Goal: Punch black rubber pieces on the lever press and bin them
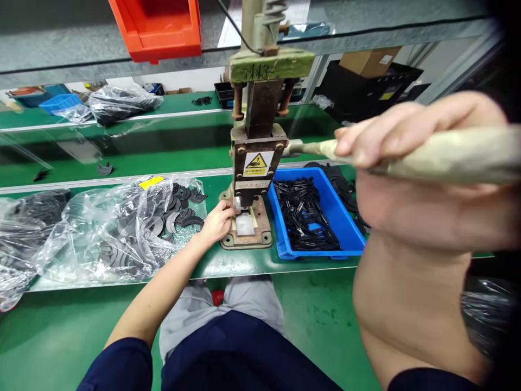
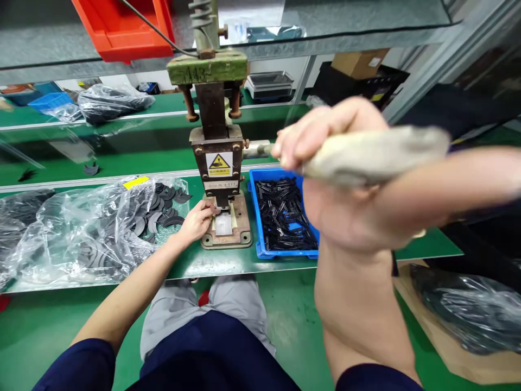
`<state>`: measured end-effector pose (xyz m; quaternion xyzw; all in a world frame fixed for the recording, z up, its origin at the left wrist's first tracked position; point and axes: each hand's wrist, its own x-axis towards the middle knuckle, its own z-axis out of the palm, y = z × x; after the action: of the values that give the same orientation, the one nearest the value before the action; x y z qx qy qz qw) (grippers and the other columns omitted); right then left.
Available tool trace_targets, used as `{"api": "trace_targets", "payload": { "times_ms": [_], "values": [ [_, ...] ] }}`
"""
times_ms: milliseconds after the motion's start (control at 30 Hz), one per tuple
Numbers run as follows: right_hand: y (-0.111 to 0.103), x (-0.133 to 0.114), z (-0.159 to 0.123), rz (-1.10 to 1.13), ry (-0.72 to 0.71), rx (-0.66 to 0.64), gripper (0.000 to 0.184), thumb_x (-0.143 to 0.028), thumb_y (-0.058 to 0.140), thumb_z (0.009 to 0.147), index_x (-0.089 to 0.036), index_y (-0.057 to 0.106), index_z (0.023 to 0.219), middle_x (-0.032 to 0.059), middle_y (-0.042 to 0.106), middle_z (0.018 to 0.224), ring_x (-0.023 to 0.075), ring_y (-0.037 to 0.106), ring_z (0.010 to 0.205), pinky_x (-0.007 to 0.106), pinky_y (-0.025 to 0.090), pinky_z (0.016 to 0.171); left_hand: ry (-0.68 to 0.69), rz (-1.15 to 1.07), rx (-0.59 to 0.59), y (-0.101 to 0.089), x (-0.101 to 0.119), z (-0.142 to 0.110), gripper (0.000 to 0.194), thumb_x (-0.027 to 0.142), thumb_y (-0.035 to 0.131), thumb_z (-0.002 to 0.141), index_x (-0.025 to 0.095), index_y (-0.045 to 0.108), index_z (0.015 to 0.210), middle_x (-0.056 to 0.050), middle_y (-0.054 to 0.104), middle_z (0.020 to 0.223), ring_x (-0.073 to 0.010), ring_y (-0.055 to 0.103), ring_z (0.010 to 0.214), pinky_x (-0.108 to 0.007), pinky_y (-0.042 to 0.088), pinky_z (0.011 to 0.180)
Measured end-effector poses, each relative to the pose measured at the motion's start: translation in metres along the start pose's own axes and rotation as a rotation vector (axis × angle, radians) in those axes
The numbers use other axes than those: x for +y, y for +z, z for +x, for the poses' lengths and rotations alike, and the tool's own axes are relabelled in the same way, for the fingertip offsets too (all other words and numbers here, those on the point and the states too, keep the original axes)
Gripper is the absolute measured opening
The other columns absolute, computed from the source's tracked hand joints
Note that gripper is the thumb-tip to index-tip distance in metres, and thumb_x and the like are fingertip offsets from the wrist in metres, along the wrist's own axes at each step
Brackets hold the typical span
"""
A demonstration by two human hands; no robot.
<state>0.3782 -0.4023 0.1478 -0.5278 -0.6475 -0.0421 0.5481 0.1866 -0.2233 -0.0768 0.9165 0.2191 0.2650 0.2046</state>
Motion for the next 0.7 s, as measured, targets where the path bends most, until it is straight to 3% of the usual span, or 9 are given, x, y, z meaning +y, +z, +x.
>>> {"api": "trace_targets", "payload": {
  "times_ms": [67,133,200,300,400,500,600,700],
  "values": [
    [0.009,0.007,-0.024,0.211,-0.077,0.171,0.065,-0.084,0.023,0.083,-0.026,0.052,0.073,0.0015,0.05,0.07,0.0194,0.065,0.08,0.047,0.054,0.093,0.01,-0.01,0.008,0.001,-0.001,-0.001,0.04,0.004,0.045,0.082,0.017,0.074,0.106,-0.009,0.06,0.11,-0.0197,0.06,0.104,-0.031,0.052,0.093],
    [0.025,0.014,-0.054,0.238,-0.135,0.241,0.056,-0.079,0.048,0.08,-0.025,0.054,0.067,0.0033,0.054,0.066,0.0256,0.065,0.081,0.059,0.048,0.103,0.01,-0.017,0.013,0.003,-0.003,-0.002,0.042,0.004,0.045,0.081,0.019,0.074,0.106,-0.008,0.06,0.11,-0.0192,0.06,0.104,-0.031,0.052,0.092],
    [0.045,0.022,-0.082,0.174,-0.1,0.31,0.039,-0.061,0.054,0.084,-0.024,0.057,0.071,0.0047,0.057,0.071,0.0304,0.064,0.096,0.064,0.04,0.111,0.003,-0.023,0.018,0.005,-0.004,-0.002,0.042,0.003,0.045,0.081,0.02,0.075,0.106,-0.008,0.06,0.11,-0.0193,0.061,0.104,-0.03,0.052,0.092],
    [0.069,0.03,-0.107,0.166,-0.095,0.502,0.025,-0.048,0.051,0.084,-0.027,0.055,0.071,0.0032,0.053,0.07,0.03,0.061,0.092,0.067,0.04,0.107,-0.013,-0.032,0.013,0.007,-0.002,-0.003,0.042,0.004,0.046,0.08,0.02,0.075,0.106,-0.008,0.06,0.109,-0.02,0.06,0.104,-0.031,0.053,0.093],
    [0.079,0.035,-0.111,0.196,-0.132,0.551,0.022,-0.045,0.049,0.082,-0.027,0.054,0.07,0.0037,0.05,0.067,0.0305,0.059,0.086,0.068,0.04,0.103,0.001,-0.047,-0.015,0.0,-0.001,-0.004,0.044,0.004,0.046,0.08,0.02,0.074,0.11,-0.009,0.061,0.11,-0.0199,0.061,0.105,-0.032,0.053,0.095],
    [0.078,0.037,-0.108,0.22,-0.155,0.543,0.019,-0.042,0.051,0.078,-0.025,0.056,0.072,0.0045,0.051,0.068,0.0305,0.059,0.087,0.066,0.039,0.103,0.003,-0.039,-0.053,-0.023,-0.01,-0.009,0.039,0.007,0.048,0.084,0.018,0.073,0.111,-0.009,0.065,0.111,-0.02,0.062,0.105,-0.034,0.052,0.097],
    [0.079,0.038,-0.107,0.233,-0.147,0.576,0.018,-0.043,0.052,0.076,-0.026,0.055,0.071,0.004,0.05,0.067,0.0297,0.058,0.085,0.063,0.04,0.103,-0.138,0.069,-0.049,-0.059,-0.034,-0.018,0.034,0.007,0.05,0.083,0.016,0.074,0.106,-0.009,0.069,0.107,-0.0212,0.064,0.103,-0.035,0.052,0.097],
    [0.082,0.039,-0.108,0.235,-0.133,0.612,0.018,-0.045,0.051,0.074,-0.028,0.052,0.068,0.0034,0.046,0.065,0.0284,0.057,0.08,0.063,0.041,0.101,-0.275,0.212,-0.193,-0.091,-0.057,-0.03,0.033,0.008,0.056,0.079,0.016,0.075,0.104,-0.01,0.071,0.105,-0.0239,0.066,0.1,-0.036,0.052,0.093]
  ]
}}
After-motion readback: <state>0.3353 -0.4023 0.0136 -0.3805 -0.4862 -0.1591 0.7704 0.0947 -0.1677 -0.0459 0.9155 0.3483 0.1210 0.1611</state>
